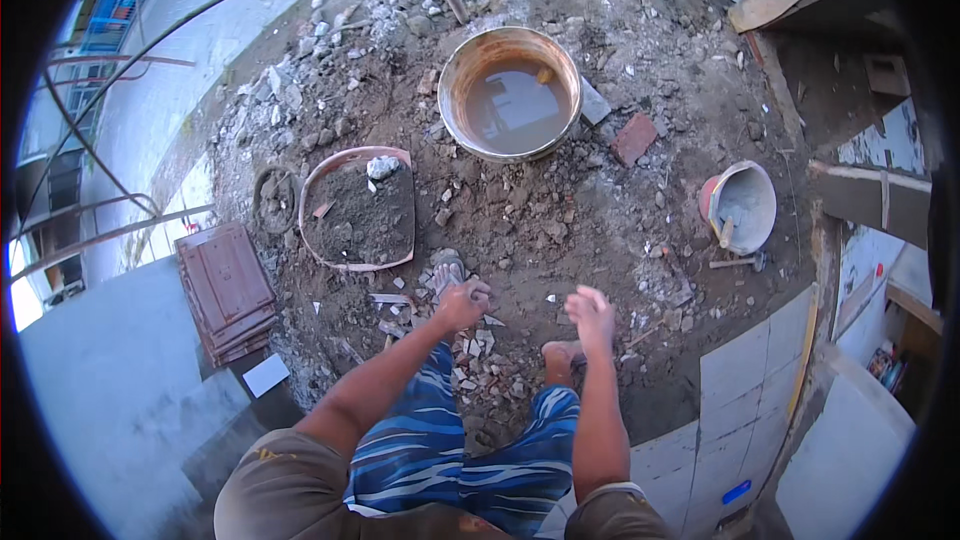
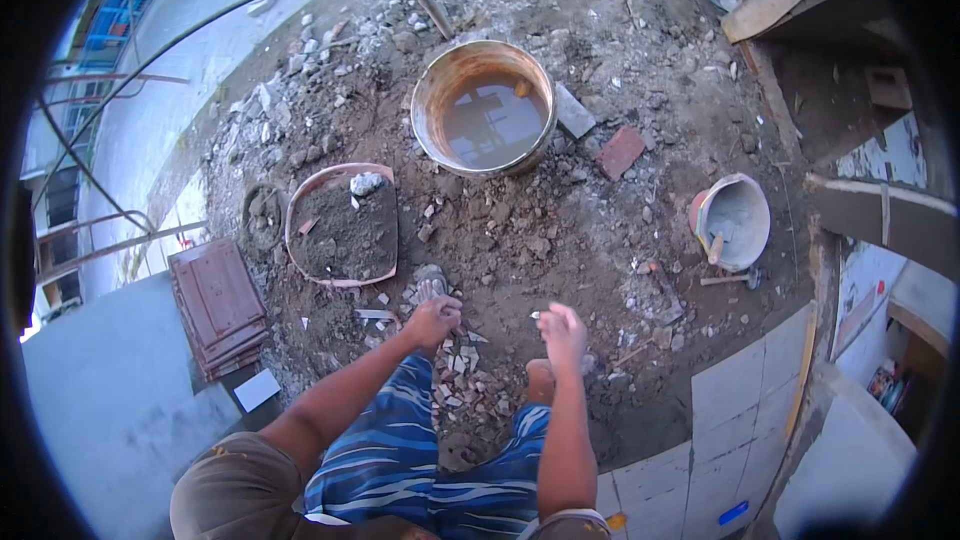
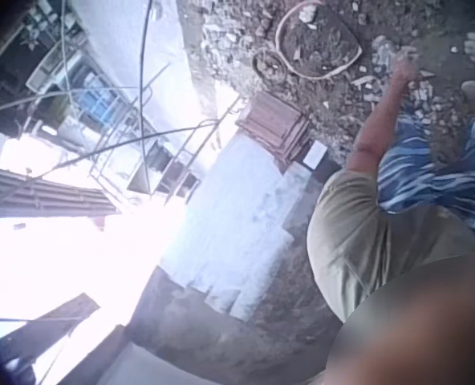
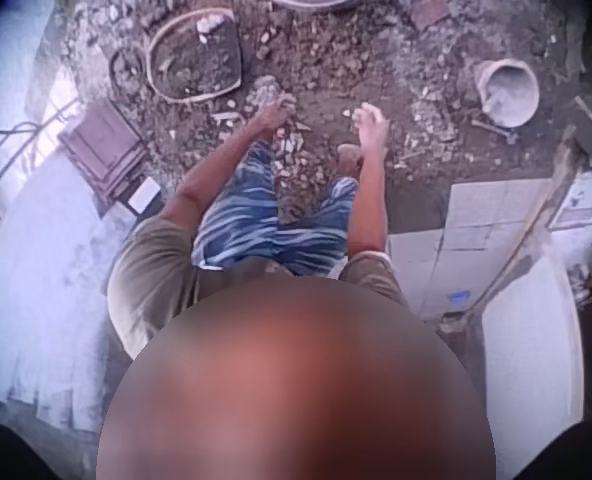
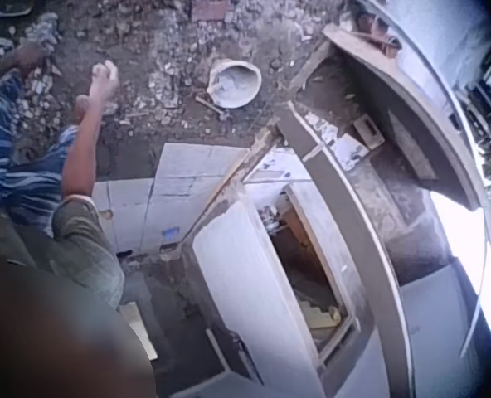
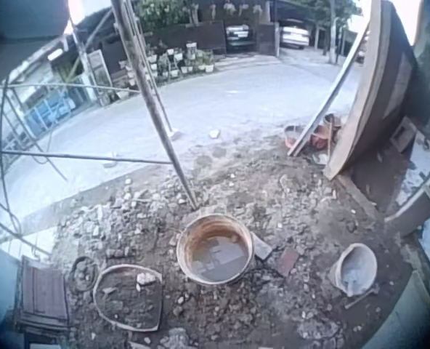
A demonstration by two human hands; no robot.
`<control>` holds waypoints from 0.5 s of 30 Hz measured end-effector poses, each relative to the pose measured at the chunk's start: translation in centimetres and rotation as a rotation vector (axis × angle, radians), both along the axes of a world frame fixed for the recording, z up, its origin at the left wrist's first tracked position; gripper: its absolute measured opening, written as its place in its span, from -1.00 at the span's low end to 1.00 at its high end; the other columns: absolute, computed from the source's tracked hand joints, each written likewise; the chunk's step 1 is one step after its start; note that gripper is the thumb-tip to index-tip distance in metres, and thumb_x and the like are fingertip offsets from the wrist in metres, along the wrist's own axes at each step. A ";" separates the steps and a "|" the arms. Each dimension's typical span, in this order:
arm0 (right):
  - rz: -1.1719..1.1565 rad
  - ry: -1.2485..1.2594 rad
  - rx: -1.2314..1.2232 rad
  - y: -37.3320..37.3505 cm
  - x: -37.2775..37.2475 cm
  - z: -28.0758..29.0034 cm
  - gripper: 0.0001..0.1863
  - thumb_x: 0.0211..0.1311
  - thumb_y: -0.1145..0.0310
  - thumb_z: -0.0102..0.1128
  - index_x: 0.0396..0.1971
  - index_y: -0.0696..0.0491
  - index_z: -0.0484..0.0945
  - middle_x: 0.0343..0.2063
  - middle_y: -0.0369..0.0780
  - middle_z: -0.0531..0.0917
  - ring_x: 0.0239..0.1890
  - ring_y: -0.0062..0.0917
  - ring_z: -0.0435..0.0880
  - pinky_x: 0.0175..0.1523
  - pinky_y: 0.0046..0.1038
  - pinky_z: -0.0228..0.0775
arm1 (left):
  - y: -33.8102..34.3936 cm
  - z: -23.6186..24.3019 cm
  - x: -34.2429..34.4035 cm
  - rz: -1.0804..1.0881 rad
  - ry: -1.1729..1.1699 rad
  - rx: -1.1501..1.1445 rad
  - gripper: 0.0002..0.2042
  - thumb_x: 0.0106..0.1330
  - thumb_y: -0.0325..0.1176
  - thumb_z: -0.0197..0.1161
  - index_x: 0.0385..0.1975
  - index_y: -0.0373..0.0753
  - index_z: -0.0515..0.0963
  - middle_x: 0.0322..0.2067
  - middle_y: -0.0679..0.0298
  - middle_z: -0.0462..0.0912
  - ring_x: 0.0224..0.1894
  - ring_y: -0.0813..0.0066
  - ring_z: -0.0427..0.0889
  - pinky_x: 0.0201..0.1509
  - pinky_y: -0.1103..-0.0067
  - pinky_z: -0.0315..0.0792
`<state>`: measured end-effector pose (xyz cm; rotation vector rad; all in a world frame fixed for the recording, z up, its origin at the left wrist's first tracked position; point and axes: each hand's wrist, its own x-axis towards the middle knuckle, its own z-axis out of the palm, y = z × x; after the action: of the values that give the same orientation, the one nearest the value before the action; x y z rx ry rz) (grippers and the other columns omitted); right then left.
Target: The person is applying mortar to the floor and leveling it using a trowel to prepare the surface for laying tiles.
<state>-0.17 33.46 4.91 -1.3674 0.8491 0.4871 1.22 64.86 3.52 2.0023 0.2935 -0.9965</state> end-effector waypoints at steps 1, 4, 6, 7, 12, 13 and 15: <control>-0.036 -0.022 -0.019 2.6 1.6 -0.7 -0.71 0.48 0.33 0.19 0.07 0.15 0.61 -0.24 -0.19 0.78 -0.33 -0.59 0.76 -0.28 -0.58 0.56 | 0.9 -0.2 1.0 -0.019 -0.062 -0.009 -0.70 0.35 -0.26 0.29 -0.05 -0.33 0.68 -0.18 0.13 0.79 -0.07 0.31 0.77 0.06 0.40 0.61; -0.064 -0.051 0.059 9.4 5.5 0.1 -0.71 0.51 0.32 0.15 0.07 0.15 0.60 -0.24 -0.18 0.78 -0.29 -0.55 0.78 -0.27 -0.55 0.58 | 2.4 1.1 5.9 -0.128 -0.130 0.031 -0.64 0.36 -0.18 0.33 -0.03 -0.35 0.67 -0.19 0.16 0.77 -0.03 0.51 0.74 0.08 0.47 0.59; -0.078 -0.029 0.131 12.5 8.4 1.8 -0.72 0.52 0.31 0.15 0.06 0.14 0.61 -0.23 -0.18 0.78 -0.29 -0.54 0.78 -0.28 -0.54 0.59 | 2.1 2.9 9.6 0.009 -0.070 -0.020 -0.63 0.39 -0.16 0.33 -0.03 -0.35 0.67 -0.17 0.15 0.77 -0.07 0.48 0.74 0.06 0.47 0.59; -0.091 -0.019 0.176 13.3 10.0 2.6 -0.72 0.52 0.30 0.14 0.07 0.13 0.61 -0.22 -0.18 0.78 -0.28 -0.52 0.79 -0.25 -0.53 0.60 | 1.8 3.7 11.8 0.083 -0.062 -0.041 -0.63 0.41 -0.15 0.32 -0.02 -0.35 0.68 -0.17 0.15 0.76 -0.09 0.46 0.74 0.06 0.46 0.59; -0.241 0.002 0.411 14.1 19.3 3.8 -0.66 0.54 0.20 0.11 0.11 0.10 0.56 -0.17 -0.18 0.74 -0.18 -0.44 0.78 -0.06 -0.38 0.65 | -1.1 3.6 21.0 0.576 0.005 -0.389 -0.68 0.47 -0.21 0.26 0.00 -0.34 0.67 -0.13 0.21 0.75 -0.17 0.45 0.72 -0.03 0.55 0.57; -0.285 -0.033 0.477 14.1 21.5 3.1 -0.65 0.54 0.18 0.11 0.12 0.09 0.55 -0.16 -0.18 0.74 -0.15 -0.45 0.77 -0.04 -0.35 0.64 | -1.5 2.7 23.0 0.630 -0.002 -0.442 -0.70 0.48 -0.23 0.25 0.00 -0.34 0.67 -0.12 0.23 0.74 -0.17 0.46 0.72 -0.04 0.57 0.57; -0.369 -0.126 0.628 15.0 26.4 0.9 -0.64 0.53 0.15 0.11 0.14 0.06 0.54 -0.15 -0.19 0.74 -0.10 -0.46 0.75 0.00 -0.31 0.63 | -1.7 0.4 27.2 0.544 -0.143 -0.270 -0.71 0.47 -0.26 0.26 0.00 -0.35 0.67 -0.12 0.24 0.74 -0.14 0.50 0.70 -0.05 0.59 0.56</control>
<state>26.20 48.47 5.79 -0.6397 0.7384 0.3331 28.41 63.17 3.88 1.6102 0.5571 -0.5147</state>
